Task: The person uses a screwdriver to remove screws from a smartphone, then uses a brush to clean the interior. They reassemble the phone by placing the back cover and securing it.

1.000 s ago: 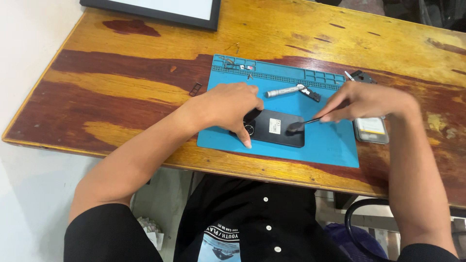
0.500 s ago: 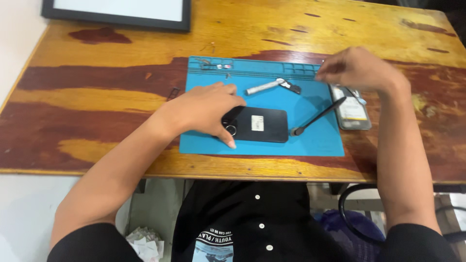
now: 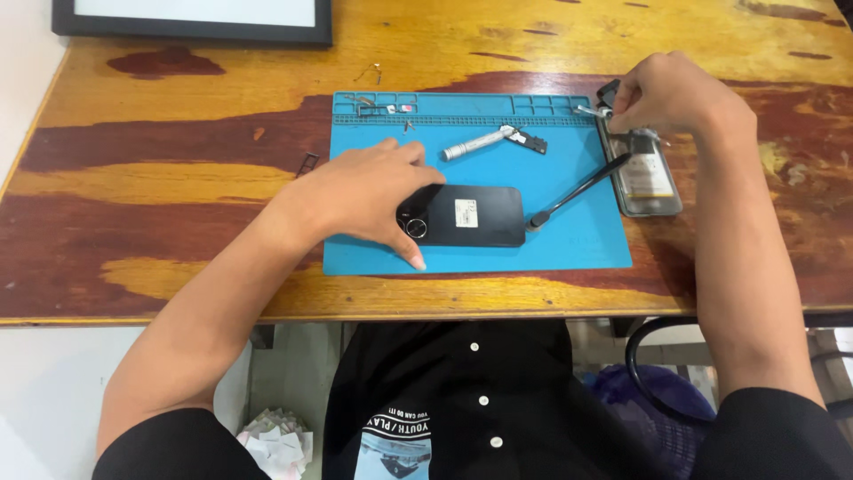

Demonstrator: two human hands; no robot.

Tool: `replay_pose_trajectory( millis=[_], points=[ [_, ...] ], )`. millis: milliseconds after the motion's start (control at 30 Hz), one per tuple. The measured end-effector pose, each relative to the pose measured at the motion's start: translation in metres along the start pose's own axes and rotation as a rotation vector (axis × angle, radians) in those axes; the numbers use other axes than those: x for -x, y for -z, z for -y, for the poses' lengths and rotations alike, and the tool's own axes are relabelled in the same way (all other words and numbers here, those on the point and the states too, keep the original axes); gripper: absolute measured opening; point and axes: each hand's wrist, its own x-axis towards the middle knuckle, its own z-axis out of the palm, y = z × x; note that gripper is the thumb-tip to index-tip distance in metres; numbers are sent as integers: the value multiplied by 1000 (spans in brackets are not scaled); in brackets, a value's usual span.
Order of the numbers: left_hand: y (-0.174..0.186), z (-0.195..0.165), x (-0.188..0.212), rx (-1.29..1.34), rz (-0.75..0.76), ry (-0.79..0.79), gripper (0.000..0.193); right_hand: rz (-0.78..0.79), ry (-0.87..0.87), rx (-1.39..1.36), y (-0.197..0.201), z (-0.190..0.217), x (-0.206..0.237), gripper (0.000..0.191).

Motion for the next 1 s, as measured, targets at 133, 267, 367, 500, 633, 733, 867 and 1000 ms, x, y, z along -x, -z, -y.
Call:
replay_pose_trajectory(
  millis=[133, 267, 367, 500, 633, 733, 867, 1000],
  points=[
    [-4, 3, -3, -5, -23, -20, 92, -46, 184, -19, -1, 4, 1, 24],
    [-12, 7, -6, 9, -109, -98, 89, -55, 212, 58, -7, 9, -2, 40],
    [-17, 8, -9, -15, -174, -188, 83, -34, 143, 65, -10, 10, -3, 29],
    [-18, 10, -10, 4, -199, -227, 78, -98, 250, 29, -11, 11, -2, 23],
    [-15, 9, -10, 35, -234, -237, 82, 9, 522, -250, -1, 24, 7, 20],
    [-13, 6, -8, 82, -217, -220, 85, 250, 740, -431, 1, 46, 23, 23],
    [-8, 2, -9, 112, -97, -106, 87, 354, 581, -197, -6, 81, 44, 24],
    [-8, 2, -10, 107, 15, -27, 88, 283, 688, -214, -10, 102, 55, 22]
  ],
)
